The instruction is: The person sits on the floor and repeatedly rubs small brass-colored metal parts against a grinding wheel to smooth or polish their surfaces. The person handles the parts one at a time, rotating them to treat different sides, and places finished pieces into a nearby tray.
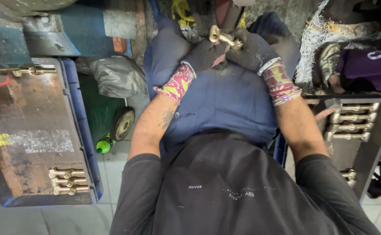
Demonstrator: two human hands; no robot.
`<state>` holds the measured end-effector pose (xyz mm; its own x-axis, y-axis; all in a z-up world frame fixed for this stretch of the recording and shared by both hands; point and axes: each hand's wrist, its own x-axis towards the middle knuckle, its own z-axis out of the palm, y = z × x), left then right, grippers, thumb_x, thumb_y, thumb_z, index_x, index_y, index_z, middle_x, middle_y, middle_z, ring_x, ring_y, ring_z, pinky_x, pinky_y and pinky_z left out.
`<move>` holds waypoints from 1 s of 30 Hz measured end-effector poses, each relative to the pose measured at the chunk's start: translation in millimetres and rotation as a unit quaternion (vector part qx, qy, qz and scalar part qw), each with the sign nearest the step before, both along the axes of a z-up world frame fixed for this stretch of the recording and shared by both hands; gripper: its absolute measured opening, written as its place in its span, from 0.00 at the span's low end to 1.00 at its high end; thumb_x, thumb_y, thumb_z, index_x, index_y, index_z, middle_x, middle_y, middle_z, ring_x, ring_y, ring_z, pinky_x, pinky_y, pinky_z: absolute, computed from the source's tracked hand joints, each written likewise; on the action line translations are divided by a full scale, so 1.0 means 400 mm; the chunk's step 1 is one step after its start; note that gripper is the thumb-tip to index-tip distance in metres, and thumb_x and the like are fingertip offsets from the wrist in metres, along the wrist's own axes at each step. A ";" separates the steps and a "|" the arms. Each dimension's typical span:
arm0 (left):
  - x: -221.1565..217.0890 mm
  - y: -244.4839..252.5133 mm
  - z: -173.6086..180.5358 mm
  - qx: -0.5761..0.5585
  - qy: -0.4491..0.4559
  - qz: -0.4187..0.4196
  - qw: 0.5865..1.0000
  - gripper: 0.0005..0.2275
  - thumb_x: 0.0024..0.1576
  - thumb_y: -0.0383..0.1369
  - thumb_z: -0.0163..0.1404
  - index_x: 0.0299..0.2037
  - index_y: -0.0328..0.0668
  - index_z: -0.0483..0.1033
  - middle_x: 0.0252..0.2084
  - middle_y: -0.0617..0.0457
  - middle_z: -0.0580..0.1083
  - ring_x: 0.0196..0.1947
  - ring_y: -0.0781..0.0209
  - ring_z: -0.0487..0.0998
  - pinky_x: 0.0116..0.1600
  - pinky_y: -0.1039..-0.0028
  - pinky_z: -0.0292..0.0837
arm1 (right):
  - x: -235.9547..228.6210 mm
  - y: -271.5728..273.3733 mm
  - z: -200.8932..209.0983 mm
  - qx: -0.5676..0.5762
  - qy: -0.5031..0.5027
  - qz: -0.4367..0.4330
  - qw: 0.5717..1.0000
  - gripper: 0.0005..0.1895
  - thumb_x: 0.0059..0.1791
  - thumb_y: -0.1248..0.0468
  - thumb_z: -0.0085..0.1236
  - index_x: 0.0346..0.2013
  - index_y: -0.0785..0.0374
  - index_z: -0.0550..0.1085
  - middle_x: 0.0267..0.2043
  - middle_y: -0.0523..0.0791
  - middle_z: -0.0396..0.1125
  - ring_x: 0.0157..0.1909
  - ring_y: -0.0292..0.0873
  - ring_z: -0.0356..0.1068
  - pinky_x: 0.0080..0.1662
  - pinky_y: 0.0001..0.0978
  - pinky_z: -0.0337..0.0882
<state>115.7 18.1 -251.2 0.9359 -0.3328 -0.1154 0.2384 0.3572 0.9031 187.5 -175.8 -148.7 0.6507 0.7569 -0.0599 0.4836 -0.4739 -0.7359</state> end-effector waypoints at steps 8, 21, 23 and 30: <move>0.015 -0.007 -0.048 -0.011 0.076 0.009 0.997 0.13 0.68 0.38 0.48 0.30 0.47 0.67 0.18 0.63 0.62 0.18 0.73 0.61 0.24 0.75 0.51 | 0.026 -0.002 -0.046 -0.049 0.001 -0.035 0.998 0.24 0.51 0.53 0.63 0.55 0.65 0.71 0.43 0.59 0.73 0.46 0.63 0.73 0.45 0.51 0.72; 0.028 -0.093 -0.051 -0.016 0.036 -0.035 0.999 0.09 0.65 0.39 0.47 0.35 0.45 0.70 0.17 0.63 0.62 0.14 0.72 0.60 0.20 0.75 0.51 | -0.027 -0.061 0.009 -0.054 -0.004 -0.081 0.995 0.19 0.54 0.55 0.63 0.52 0.66 0.71 0.39 0.56 0.73 0.42 0.59 0.76 0.41 0.46 0.74; 0.040 -0.094 -0.040 0.024 0.003 -0.041 0.999 0.10 0.66 0.40 0.47 0.35 0.45 0.70 0.18 0.63 0.62 0.16 0.72 0.61 0.21 0.75 0.52 | -0.032 -0.068 0.021 -0.067 0.018 -0.105 0.992 0.19 0.54 0.56 0.61 0.53 0.66 0.71 0.35 0.56 0.72 0.38 0.57 0.76 0.40 0.46 0.73; 0.046 -0.125 -0.144 0.111 -0.059 -0.049 0.991 0.14 0.68 0.41 0.49 0.32 0.43 0.69 0.20 0.61 0.64 0.20 0.71 0.64 0.25 0.73 0.56 | -0.038 -0.066 0.020 -0.093 0.004 -0.102 0.990 0.20 0.53 0.57 0.60 0.54 0.66 0.69 0.32 0.55 0.71 0.36 0.58 0.75 0.38 0.47 0.73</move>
